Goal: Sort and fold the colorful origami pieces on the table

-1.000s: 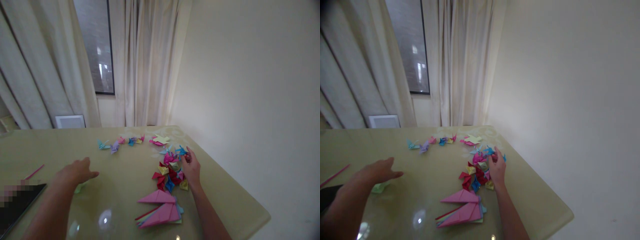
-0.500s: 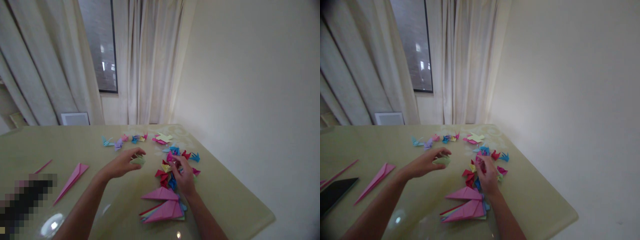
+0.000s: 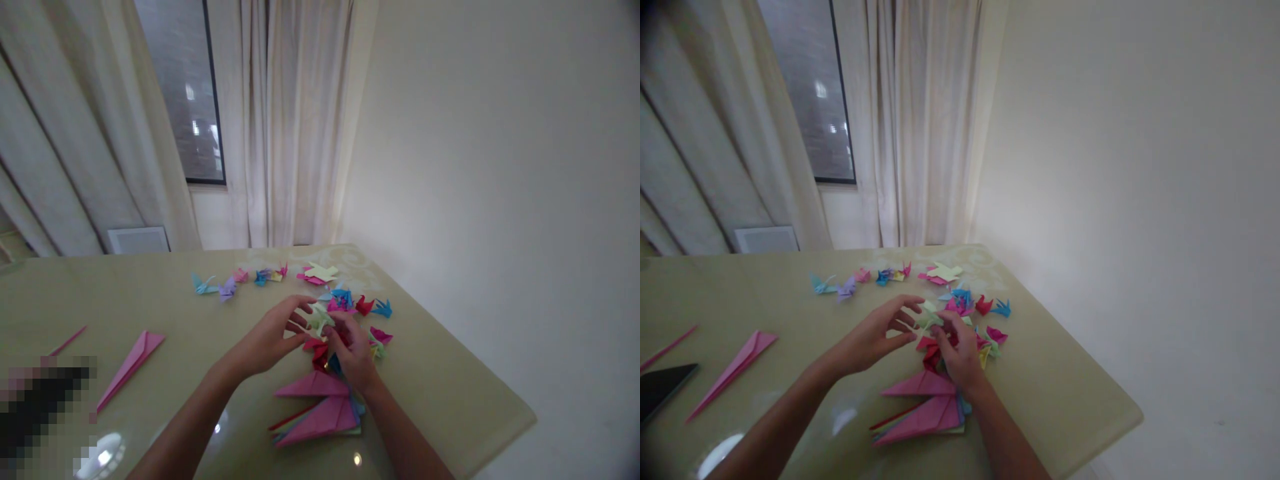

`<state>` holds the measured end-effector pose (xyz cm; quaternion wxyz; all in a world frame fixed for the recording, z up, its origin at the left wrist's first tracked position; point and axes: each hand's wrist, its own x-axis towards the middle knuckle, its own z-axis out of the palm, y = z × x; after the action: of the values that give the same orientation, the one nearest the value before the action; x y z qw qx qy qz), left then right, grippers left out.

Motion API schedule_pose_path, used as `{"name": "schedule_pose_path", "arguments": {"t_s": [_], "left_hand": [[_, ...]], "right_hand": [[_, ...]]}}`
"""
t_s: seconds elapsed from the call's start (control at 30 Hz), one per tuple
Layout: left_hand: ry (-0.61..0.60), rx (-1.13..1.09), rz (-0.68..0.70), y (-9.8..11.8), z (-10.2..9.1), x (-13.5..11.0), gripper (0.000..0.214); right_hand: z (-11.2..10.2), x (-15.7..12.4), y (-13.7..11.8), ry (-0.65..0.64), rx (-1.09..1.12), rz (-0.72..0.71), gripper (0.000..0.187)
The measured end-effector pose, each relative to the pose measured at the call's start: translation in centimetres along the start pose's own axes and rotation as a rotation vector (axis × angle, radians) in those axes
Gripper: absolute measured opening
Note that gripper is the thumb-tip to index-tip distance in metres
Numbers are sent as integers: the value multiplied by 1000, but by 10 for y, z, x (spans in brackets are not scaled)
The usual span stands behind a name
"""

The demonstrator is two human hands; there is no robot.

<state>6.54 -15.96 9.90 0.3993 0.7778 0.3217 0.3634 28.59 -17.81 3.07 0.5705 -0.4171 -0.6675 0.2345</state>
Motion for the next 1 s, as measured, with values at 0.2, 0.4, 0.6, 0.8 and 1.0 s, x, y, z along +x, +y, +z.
{"name": "schedule_pose_path", "arguments": {"t_s": [0.2, 0.4, 0.6, 0.8, 1.0], "left_hand": [[223, 598, -237, -71, -33, -3, 30], [463, 837, -459, -127, -68, -19, 50], [547, 882, -597, -145, -101, -3, 60], [492, 790, -578, -147, -116, 7, 22], [408, 583, -342, -109, -60, 12, 27]], "right_hand": [[-38, 27, 26, 405, -213, 30, 40], [-63, 37, 49, 526, -338, 97, 52], [-49, 29, 44, 422, -345, 9, 44], [-47, 29, 42, 383, -337, -21, 38], [-33, 25, 20, 266, -223, -10, 32]]}}
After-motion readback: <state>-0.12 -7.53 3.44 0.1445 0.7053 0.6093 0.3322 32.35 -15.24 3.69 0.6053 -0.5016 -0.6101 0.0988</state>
